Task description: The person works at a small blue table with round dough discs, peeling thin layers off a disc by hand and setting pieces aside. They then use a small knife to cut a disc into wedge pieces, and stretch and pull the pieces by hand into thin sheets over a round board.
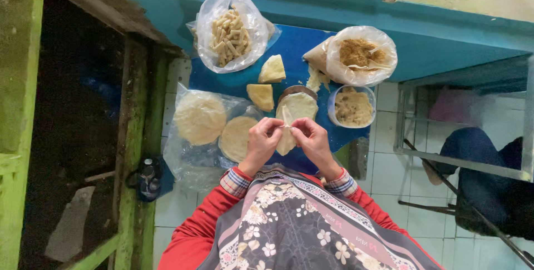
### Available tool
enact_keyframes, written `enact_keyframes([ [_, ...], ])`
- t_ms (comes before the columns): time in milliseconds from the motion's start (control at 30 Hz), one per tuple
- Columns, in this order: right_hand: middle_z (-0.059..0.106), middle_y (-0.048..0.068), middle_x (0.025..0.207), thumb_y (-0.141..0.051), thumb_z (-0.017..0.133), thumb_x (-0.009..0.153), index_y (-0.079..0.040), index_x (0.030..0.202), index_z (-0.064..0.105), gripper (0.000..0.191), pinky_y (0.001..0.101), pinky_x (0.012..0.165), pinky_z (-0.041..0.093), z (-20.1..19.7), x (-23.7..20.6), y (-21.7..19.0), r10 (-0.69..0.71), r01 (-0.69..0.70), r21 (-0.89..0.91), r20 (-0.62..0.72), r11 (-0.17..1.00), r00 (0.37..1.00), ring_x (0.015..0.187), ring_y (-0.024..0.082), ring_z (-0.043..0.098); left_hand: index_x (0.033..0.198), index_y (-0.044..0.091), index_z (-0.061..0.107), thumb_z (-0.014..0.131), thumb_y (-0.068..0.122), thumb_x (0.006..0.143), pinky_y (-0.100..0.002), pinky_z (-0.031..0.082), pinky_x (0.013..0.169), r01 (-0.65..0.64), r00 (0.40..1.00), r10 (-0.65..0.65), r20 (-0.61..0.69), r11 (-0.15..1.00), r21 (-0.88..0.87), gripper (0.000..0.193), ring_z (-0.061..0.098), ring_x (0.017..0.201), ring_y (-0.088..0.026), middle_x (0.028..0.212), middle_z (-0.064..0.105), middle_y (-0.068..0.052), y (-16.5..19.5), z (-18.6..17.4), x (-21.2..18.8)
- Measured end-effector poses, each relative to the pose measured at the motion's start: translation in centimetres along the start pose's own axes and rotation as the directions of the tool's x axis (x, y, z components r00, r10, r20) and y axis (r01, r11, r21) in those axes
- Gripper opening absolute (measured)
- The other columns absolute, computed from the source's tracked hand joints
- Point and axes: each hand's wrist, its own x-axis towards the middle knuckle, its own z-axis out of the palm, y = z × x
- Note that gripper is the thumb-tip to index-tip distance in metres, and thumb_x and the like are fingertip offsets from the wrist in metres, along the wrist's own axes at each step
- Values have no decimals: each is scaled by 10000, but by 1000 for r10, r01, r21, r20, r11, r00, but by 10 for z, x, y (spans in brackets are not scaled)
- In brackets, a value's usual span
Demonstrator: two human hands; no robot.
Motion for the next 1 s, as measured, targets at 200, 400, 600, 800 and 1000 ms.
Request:
enact_keyframes([
  [200,684,-26,861,-127,718,936,-51,1065,696,151,204,616,515,1,2,-12,-92,93,-182,18,979,996,744,28,609,992,14,753,677,87,906,-276,547,649,-5,1000,5,25,1000,9,137,682,704,-137,848,696,-79,4,-3,1],
  [400,715,-11,842,-156,774,915,-43,1022,719,166,214,629,523,1,3,-14,-112,112,-274,16,955,994,726,39,629,995,12,757,673,107,916,-276,522,621,5,996,-10,94,999,53,150,662,684,-133,841,693,-85,-4,-2,-5],
  [600,700,-20,897,-142,728,955,-35,1036,701,137,211,666,543,-5,6,2,-29,25,-52,-77,998,997,787,31,637,1068,0,735,637,98,945,-242,538,739,254,967,-224,120,879,-404,185,648,829,-61,918,726,6,-25,-1,-2],
  [800,652,-25,978,-138,689,1000,-31,1101,657,151,206,701,495,-6,7,23,-26,18,72,108,997,994,831,45,591,1104,4,686,721,113,945,-240,533,774,51,994,-24,109,965,-257,195,642,903,-73,998,684,-3,-17,1,-1],
  [1000,680,-14,997,-142,706,981,-49,1100,613,178,225,780,560,-6,5,13,-35,19,155,104,988,994,912,53,652,1058,19,742,724,99,937,-267,549,692,-23,997,29,74,997,-78,147,678,782,-112,898,682,-46,1,0,3],
])
